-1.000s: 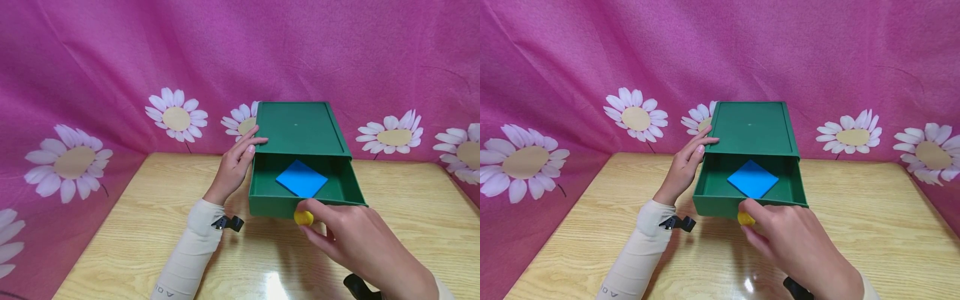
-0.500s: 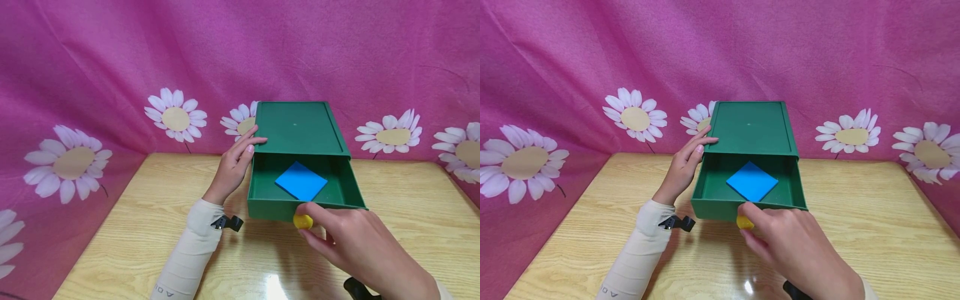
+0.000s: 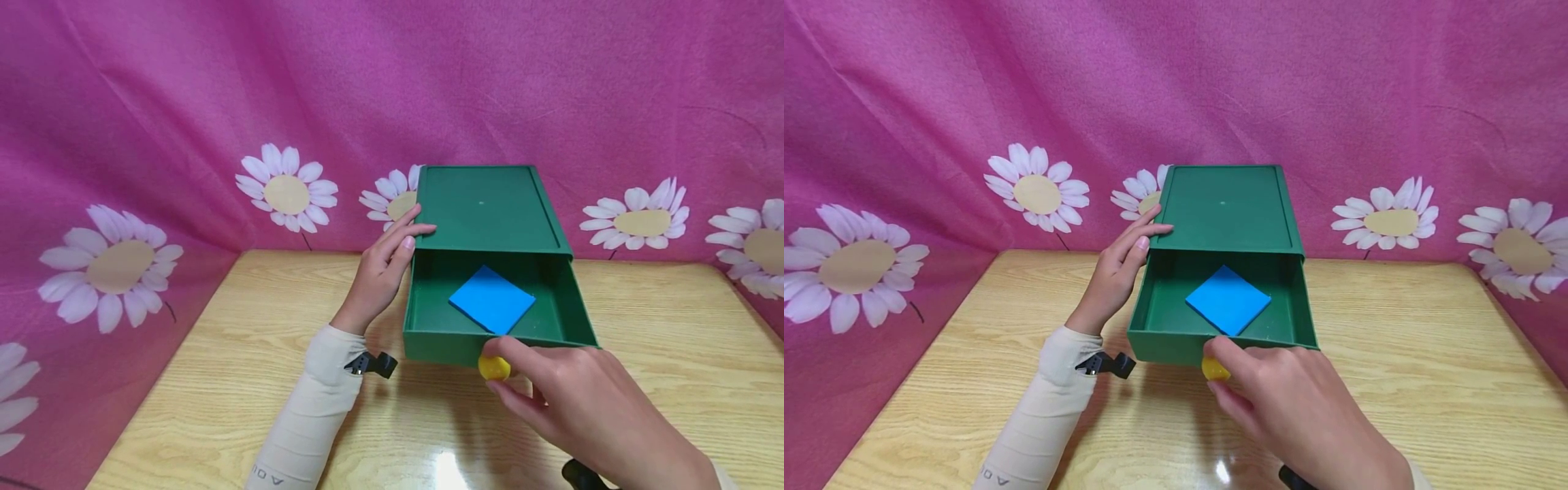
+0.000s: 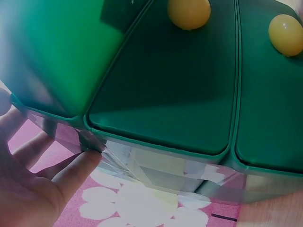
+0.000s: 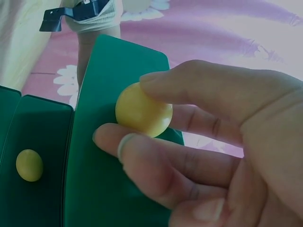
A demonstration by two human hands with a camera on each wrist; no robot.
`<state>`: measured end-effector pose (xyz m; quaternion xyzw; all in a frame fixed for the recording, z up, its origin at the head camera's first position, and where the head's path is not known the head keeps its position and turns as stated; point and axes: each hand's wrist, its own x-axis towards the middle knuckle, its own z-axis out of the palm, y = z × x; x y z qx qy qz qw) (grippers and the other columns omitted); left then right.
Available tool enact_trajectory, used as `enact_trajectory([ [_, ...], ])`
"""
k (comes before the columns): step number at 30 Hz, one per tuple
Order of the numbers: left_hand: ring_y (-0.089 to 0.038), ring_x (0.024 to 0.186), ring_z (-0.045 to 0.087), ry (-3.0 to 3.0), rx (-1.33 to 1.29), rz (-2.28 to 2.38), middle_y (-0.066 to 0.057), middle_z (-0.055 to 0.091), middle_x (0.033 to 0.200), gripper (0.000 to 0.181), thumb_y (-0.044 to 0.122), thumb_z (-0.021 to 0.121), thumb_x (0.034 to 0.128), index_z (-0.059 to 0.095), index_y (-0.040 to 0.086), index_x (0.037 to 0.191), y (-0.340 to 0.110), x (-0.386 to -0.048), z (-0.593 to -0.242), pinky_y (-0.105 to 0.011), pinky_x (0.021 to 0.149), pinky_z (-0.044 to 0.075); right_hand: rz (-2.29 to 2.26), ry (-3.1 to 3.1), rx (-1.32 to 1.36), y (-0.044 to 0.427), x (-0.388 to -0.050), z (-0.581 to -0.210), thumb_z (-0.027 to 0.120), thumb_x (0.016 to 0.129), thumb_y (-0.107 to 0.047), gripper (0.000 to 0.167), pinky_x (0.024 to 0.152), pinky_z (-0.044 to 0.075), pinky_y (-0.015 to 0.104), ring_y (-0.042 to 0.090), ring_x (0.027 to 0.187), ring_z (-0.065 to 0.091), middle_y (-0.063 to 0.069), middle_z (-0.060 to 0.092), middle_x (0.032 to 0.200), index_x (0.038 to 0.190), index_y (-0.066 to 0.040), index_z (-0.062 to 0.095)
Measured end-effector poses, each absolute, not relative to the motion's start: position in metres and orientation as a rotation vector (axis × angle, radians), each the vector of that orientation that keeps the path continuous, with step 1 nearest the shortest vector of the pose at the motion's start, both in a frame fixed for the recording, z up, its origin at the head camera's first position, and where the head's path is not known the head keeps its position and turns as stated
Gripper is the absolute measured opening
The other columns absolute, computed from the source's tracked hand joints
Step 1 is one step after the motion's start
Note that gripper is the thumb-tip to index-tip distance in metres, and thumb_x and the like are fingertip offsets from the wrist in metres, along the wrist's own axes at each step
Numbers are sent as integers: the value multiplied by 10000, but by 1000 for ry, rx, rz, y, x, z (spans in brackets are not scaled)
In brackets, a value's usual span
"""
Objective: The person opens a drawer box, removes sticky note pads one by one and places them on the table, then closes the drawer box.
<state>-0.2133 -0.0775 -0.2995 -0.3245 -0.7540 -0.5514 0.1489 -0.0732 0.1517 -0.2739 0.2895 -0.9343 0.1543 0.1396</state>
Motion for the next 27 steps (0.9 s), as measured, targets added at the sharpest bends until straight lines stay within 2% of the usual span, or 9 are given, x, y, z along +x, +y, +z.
enact_trajectory([
  [14,-194,1430,277,-2169,-933,-1588,-123,353,1529,350,94,357,1034,582,12,1289,-78,-215,-301,-377,1093,350,421,-2711,832,151,-71,-276,867,691,-312,425,588,525,198,-156,568,453,-257,614,714,1007,-351,586],
  [21,-71,1420,257,-2157,-934,-1562,33,345,1542,356,201,357,1051,592,152,1315,-79,-235,-323,-347,1082,362,423,-2716,838,151,-69,-276,862,700,-316,422,585,520,188,-159,558,451,-244,624,715,1021,-339,589],
  [27,-57,1418,255,-2150,-946,-1559,62,344,1541,356,242,358,1053,592,190,1316,-80,-238,-326,-336,1076,369,416,-2701,854,150,-67,-275,863,698,-317,427,568,495,166,-162,553,434,-246,612,700,1024,-329,588],
])
